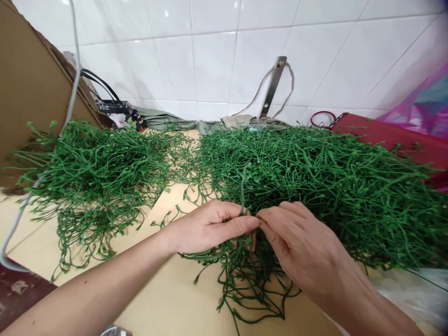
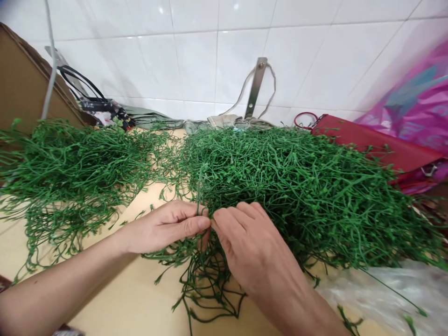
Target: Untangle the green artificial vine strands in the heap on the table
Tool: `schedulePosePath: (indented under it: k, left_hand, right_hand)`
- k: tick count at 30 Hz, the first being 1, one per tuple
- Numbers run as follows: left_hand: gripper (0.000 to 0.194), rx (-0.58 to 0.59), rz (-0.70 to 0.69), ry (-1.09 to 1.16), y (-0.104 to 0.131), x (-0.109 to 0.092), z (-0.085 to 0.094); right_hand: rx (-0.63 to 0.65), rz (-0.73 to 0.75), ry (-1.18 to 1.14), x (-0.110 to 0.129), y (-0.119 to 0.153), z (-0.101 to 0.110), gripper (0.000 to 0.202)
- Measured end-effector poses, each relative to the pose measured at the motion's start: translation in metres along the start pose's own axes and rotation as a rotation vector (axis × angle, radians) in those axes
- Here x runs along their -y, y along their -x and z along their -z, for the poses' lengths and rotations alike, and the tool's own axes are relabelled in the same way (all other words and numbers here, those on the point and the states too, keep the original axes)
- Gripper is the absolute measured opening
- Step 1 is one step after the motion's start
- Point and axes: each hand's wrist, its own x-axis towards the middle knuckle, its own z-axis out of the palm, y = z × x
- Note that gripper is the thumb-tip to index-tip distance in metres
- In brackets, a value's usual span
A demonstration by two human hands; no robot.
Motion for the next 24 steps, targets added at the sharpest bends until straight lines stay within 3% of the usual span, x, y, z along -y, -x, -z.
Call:
schedulePosePath:
  k: [5, 8, 12, 14, 17, 20, 22, 24]
  left_hand:
    - [0.031, 0.332, -0.019, 0.133, 0.005, -0.002, 0.005]
    - [0.032, 0.517, -0.036, 0.153, 0.007, 0.004, 0.006]
    - [0.050, 0.669, -0.089, 0.358, 0.010, 0.008, 0.006]
    - [0.050, 0.561, -0.097, 0.404, 0.010, 0.007, 0.005]
    - [0.042, 0.101, -0.035, 0.304, 0.006, 0.007, 0.002]
    - [0.032, -0.317, -0.022, 0.164, -0.002, 0.010, -0.001]
    - [0.024, -0.433, -0.050, 0.155, -0.006, 0.012, -0.002]
    - [0.018, -0.466, -0.055, 0.197, -0.009, 0.012, -0.003]
  right_hand:
    - [0.400, -0.089, -0.598, 0.005, -0.006, 0.019, 0.050]
    - [0.589, -0.115, -0.901, 0.010, -0.002, 0.019, 0.059]
    - [0.645, -0.174, -1.289, 0.007, 0.007, 0.015, 0.058]
    - [0.594, -0.256, -1.303, 0.000, 0.009, 0.018, 0.057]
    - [0.492, -0.320, -1.043, -0.014, 0.005, 0.022, 0.054]
    - [0.281, -0.275, -0.666, -0.025, -0.001, 0.017, 0.031]
    - [0.099, -0.262, -0.484, -0.028, -0.002, 0.011, 0.015]
    - [-0.048, -0.272, -0.374, -0.027, -0.001, 0.006, 0.012]
